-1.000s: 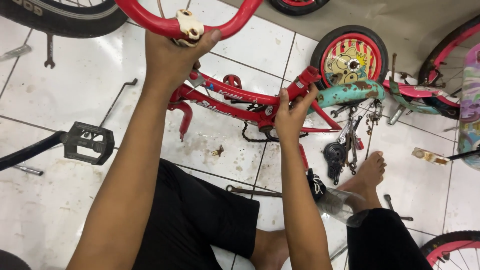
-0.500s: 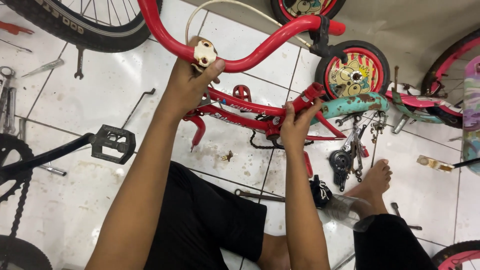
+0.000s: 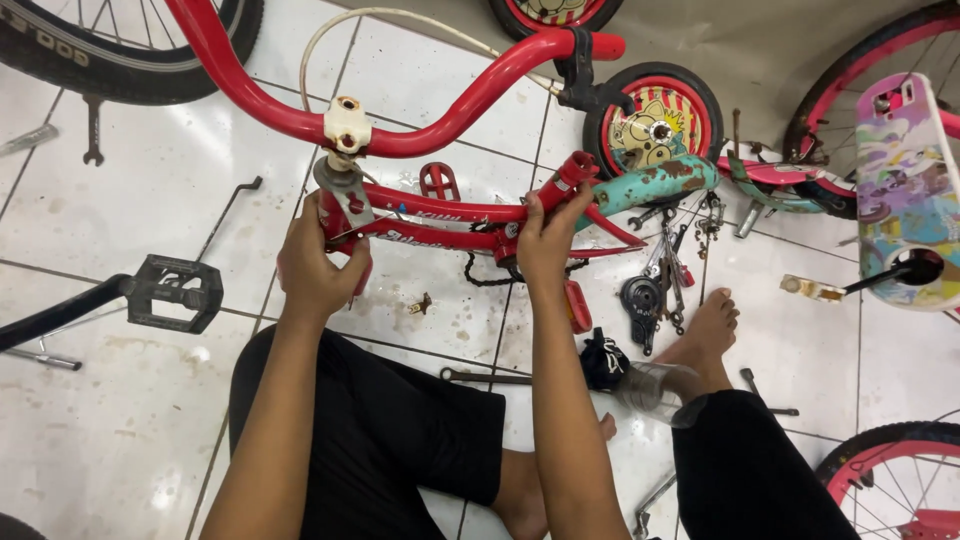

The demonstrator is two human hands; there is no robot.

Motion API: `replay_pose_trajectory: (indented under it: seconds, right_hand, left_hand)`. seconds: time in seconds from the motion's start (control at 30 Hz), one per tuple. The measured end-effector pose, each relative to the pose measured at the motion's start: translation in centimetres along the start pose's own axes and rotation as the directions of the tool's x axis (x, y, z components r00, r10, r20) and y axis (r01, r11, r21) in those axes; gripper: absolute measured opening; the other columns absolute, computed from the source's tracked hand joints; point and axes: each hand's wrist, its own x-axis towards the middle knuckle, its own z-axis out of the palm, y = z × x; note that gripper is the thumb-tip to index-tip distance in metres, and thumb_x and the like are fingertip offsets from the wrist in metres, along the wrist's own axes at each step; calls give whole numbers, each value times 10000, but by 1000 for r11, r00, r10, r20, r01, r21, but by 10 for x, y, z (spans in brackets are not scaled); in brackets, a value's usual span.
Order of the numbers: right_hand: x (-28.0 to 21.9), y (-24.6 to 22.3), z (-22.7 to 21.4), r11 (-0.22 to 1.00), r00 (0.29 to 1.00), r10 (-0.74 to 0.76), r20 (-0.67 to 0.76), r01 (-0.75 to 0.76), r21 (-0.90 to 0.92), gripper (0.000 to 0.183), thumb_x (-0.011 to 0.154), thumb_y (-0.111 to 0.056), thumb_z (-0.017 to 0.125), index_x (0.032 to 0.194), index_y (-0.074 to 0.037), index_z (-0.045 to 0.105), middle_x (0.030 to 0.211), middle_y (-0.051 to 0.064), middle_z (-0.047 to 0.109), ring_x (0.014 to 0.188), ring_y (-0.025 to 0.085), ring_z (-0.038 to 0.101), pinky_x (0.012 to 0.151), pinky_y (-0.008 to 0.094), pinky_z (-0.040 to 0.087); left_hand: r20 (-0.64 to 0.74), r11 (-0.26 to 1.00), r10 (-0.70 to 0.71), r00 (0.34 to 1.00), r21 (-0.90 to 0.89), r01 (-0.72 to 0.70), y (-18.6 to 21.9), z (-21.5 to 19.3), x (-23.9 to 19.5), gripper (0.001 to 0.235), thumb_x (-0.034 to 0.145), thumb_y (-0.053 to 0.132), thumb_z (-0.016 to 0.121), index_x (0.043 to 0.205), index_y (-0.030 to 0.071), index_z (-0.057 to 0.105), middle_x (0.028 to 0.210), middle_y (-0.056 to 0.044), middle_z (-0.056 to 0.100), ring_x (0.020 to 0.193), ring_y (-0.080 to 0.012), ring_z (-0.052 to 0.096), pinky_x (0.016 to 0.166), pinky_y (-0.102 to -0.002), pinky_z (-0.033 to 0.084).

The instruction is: The person sits on the floor and cleans a red bicycle frame using a black cloth. They wipe the chain, gears, and frame, then dip the cloth into a plastic bottle of liquid to continue cleaning the handlebars and other parts of the bike.

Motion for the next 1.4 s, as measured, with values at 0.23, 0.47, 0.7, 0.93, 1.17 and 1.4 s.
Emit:
replay_pose_trajectory:
  seconds: [0.23, 0.47, 0.7, 0.93, 1.17, 1.4]
  right_hand:
    - [-1, -3, -5, 999, 999, 10, 30, -11, 32, 582, 1099, -213, 567, 1520, -64, 193, 1194, 276, 625, 1142, 429, 645, 1060, 589, 444]
    - [-8, 8, -13, 998, 1000, 11, -6, -11, 65, 587, 1093, -166, 565, 1512, -85, 162, 1113, 202, 649, 1046, 334, 707, 1037, 520, 499]
    - [-14, 30, -20, 989, 998, -57, -14, 58, 135, 570, 1106, -111, 539, 1492, -44, 125, 1115, 221, 614, 1035, 345, 708, 1030, 536, 507]
    - [-37, 12, -14, 984, 993, -101, -60, 109, 144, 648, 1071, -65, 601, 1513, -105, 129, 1086, 178, 667, 951, 289, 748, 978, 458, 552]
    - [-51, 25, -2, 984, 967, -106, -230, 135, 112, 752, 1023, 22, 590, 1556, -115, 77, 1064, 160, 617, 946, 296, 709, 964, 486, 537]
    - [-69, 44, 17, 993, 946, -109, -306, 121, 19, 638, 987, 32, 595, 1449, -44, 162, 1036, 169, 626, 906, 291, 702, 928, 464, 540]
  left_hand:
    - [114, 985, -171, 979, 23, 170, 20, -9, 11, 561, 852, 114, 756, 1344, 114, 486, 1006, -147, 641, 935, -385, 692, 884, -539, 530]
    - [56, 995, -39, 998, 95, 34, 16, 6, 22, 552, 803, -6, 735, 1303, 54, 512, 976, -186, 666, 950, -445, 652, 867, -540, 515]
    - [-73, 949, 97, 993, 307, -71, 33, -7, 21, 569, 831, 82, 831, 1325, 12, 558, 987, -158, 721, 776, -301, 740, 783, -467, 555]
    - [-208, 917, 73, 976, 399, 17, -19, 15, 6, 382, 788, 327, 897, 1062, 202, 662, 784, 65, 718, 721, -165, 748, 697, -347, 565]
    - [-262, 932, 237, 935, 335, -142, -24, 23, 30, 183, 843, 247, 815, 927, 187, 664, 643, 32, 590, 628, -144, 634, 709, -271, 490]
    - [-315, 975, 178, 932, 186, -123, -18, 29, 37, 287, 878, 119, 840, 990, 159, 579, 779, -18, 614, 671, -289, 682, 645, -343, 559]
